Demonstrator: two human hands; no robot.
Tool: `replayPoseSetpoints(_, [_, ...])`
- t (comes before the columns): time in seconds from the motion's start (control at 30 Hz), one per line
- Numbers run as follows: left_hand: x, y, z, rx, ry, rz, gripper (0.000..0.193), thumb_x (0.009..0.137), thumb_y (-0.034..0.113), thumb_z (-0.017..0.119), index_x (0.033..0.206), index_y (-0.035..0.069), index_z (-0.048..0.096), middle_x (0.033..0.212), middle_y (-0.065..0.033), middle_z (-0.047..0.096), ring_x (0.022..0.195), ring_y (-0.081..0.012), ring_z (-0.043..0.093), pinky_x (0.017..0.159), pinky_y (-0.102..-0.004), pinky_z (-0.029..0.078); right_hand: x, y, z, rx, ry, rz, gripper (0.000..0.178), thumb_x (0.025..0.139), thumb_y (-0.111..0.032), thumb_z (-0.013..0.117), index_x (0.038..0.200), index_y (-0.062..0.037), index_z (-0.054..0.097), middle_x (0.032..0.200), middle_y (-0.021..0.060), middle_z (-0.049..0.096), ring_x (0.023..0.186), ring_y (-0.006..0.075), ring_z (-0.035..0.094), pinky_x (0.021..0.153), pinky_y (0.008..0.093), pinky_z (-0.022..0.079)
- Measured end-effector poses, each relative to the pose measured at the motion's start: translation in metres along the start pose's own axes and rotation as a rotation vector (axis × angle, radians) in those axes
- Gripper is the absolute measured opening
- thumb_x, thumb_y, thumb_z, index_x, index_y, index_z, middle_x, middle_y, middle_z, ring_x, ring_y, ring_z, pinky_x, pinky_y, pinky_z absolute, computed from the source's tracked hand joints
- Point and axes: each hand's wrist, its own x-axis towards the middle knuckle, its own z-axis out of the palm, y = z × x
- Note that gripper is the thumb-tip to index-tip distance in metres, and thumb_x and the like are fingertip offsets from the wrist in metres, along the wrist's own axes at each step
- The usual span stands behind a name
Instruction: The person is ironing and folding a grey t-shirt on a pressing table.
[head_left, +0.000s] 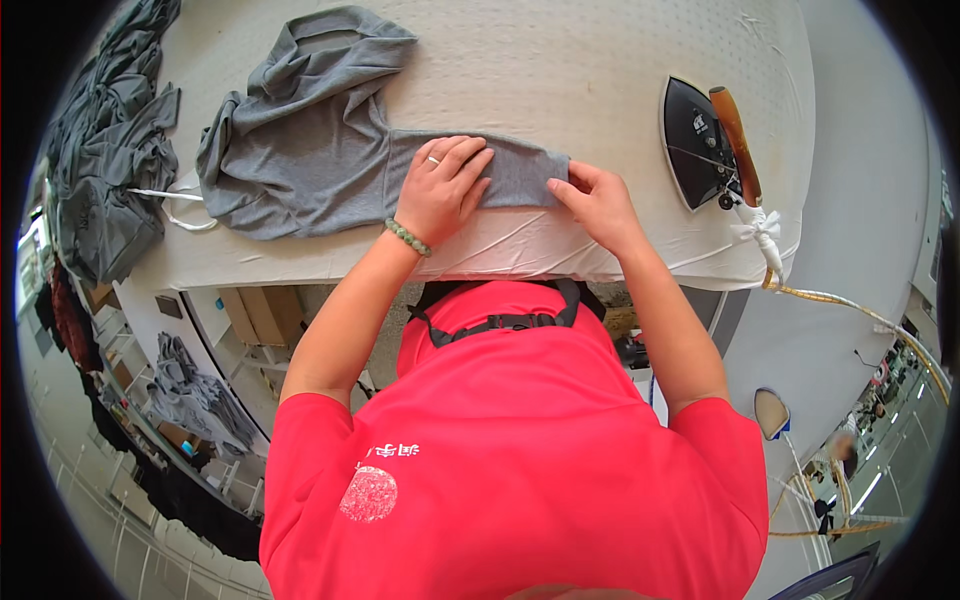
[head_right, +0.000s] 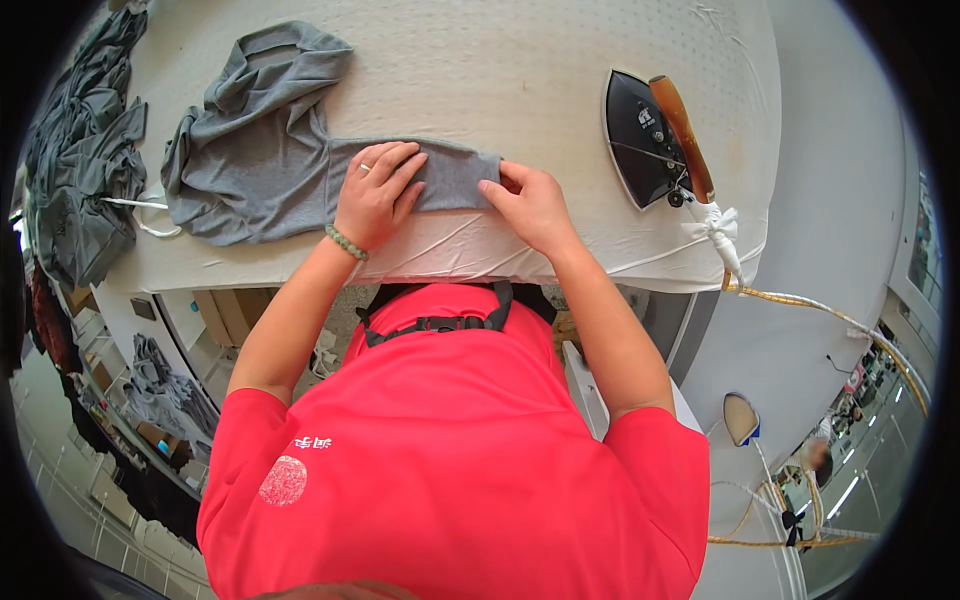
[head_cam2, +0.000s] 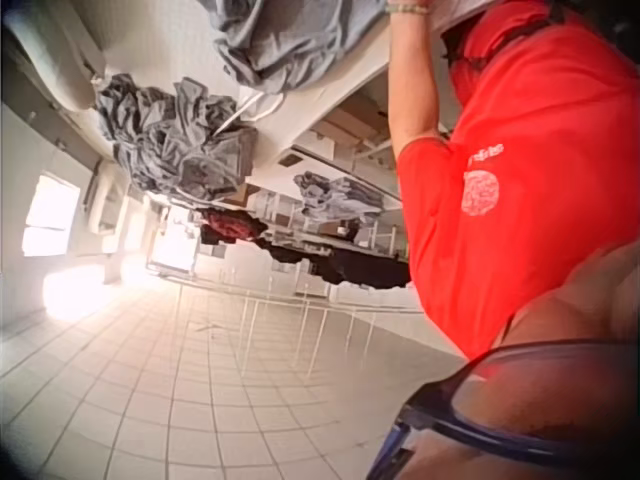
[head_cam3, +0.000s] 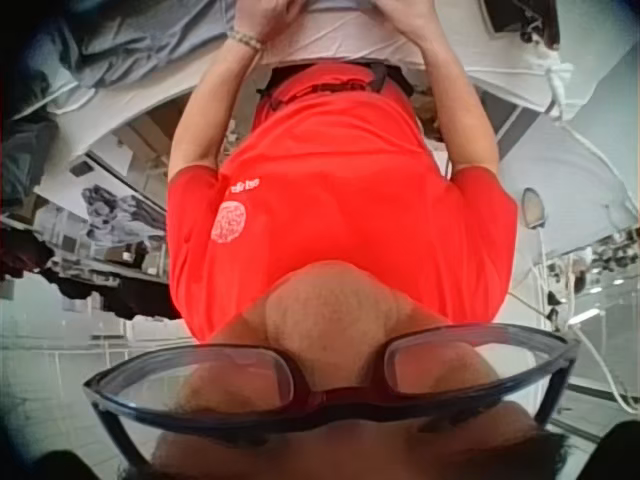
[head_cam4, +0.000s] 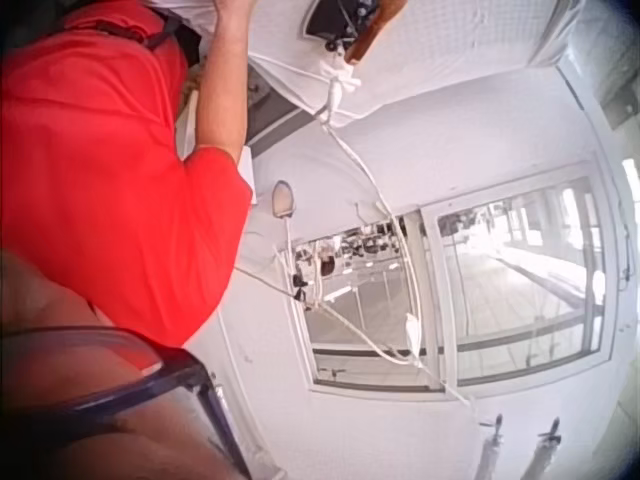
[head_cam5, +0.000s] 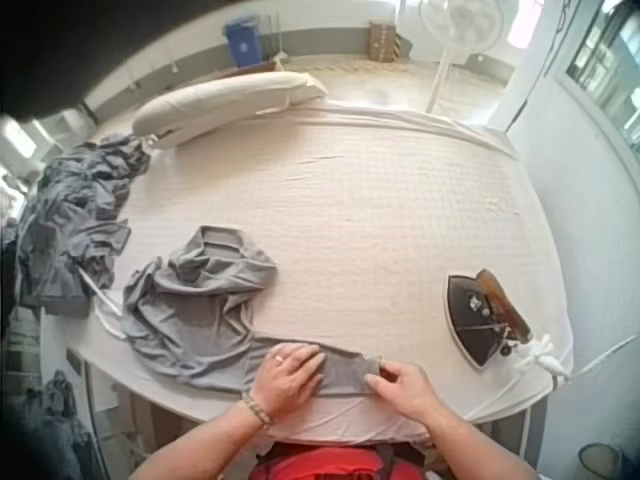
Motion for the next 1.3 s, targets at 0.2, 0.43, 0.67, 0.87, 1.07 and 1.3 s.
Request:
replayPoseSetpoints(0.2, [0.022, 0.036, 0.018, -0.019, -0.039, -0.012, 0.044, 0.087, 0.018, 0.076, 0.128, 0.004, 0.068, 0.136, -0.0092, 0.064, 0.126, -0.0271, 0.061, 0.113, -0.0452, 0.044, 0.004, -0.005, -0.024, 0.076, -0.12, 0.019, 0.045, 0.101, -0.016, 0.071, 0.143, -0.001, 0.064, 0.087, -0.0029, 0.069, 0.075, 0.0043, 0.061, 0.058, 0.0242, 0.049])
replayPoseSetpoints(0.43, [0.031, 0.068, 0.042, -0.073, 0.01, -0.091, 0.053, 0.09, 0.02, 0.074, 0.139, 0.003, 0.063, 0.138, -0.0104, 0.063, 0.13, -0.0284, 0.059, 0.116, -0.0464, 0.042, 0.017, 0.005, -0.032, 0.08, -0.225, 0.061, 0.051, 0.101, -0.016, 0.071, 0.15, -0.0056, 0.06, 0.086, -0.0045, 0.068, 0.069, 0.0025, 0.057, 0.055, 0.0229, 0.047])
replayPoseSetpoints(0.67, [0.036, 0.076, 0.048, 0.157, -0.114, -0.069, 0.056, 0.095, 0.024, 0.068, 0.147, 0.006, 0.059, 0.147, -0.0087, 0.056, 0.138, -0.0261, 0.052, 0.116, -0.0448, 0.04, -0.002, 0.013, -0.018, -0.143, 0.147, -0.28, 0.033, 0.096, -0.012, 0.072, 0.129, -0.0057, 0.07, 0.088, 0.0089, 0.076, 0.074, 0.0194, 0.073, 0.067, 0.0333, 0.058])
replayPoseSetpoints(0.87, [0.034, 0.078, 0.055, 0.206, -0.097, -0.054, 0.057, 0.095, 0.027, 0.069, 0.148, 0.008, 0.059, 0.142, -0.0067, 0.056, 0.136, -0.0254, 0.051, 0.116, -0.0453, 0.04, -0.006, 0.022, -0.021, -0.346, 0.13, -0.373, 0.017, 0.093, -0.015, 0.072, 0.108, -0.0067, 0.07, 0.091, 0.0134, 0.076, 0.08, 0.0334, 0.075, 0.073, 0.045, 0.059])
replayPoseSetpoints(1.07, [0.036, 0.085, 0.065, 0.262, -0.036, -0.079, 0.059, 0.093, 0.036, 0.071, 0.145, 0.01, 0.06, 0.137, -0.0055, 0.058, 0.133, -0.0245, 0.052, 0.117, -0.0456, 0.037, -0.006, 0.014, -0.026, -0.634, 0.109, -0.234, 0.013, 0.093, -0.014, 0.074, 0.103, -0.0065, 0.072, 0.085, 0.0129, 0.075, 0.078, 0.0309, 0.075, 0.071, 0.042, 0.059])
replayPoseSetpoints(1.3, [0.039, 0.087, 0.048, 0.168, -0.112, -0.149, 0.067, 0.088, 0.044, 0.076, 0.145, 0.013, 0.06, 0.137, -0.0054, 0.058, 0.134, -0.0255, 0.051, 0.117, -0.0455, 0.036, -0.021, -0.05, -0.144, -0.981, 0.714, -0.926, 0.024, 0.094, -0.018, 0.075, 0.116, -0.0103, 0.072, 0.095, 0.0066, 0.074, 0.087, 0.0282, 0.072, 0.079, 0.0412, 0.057])
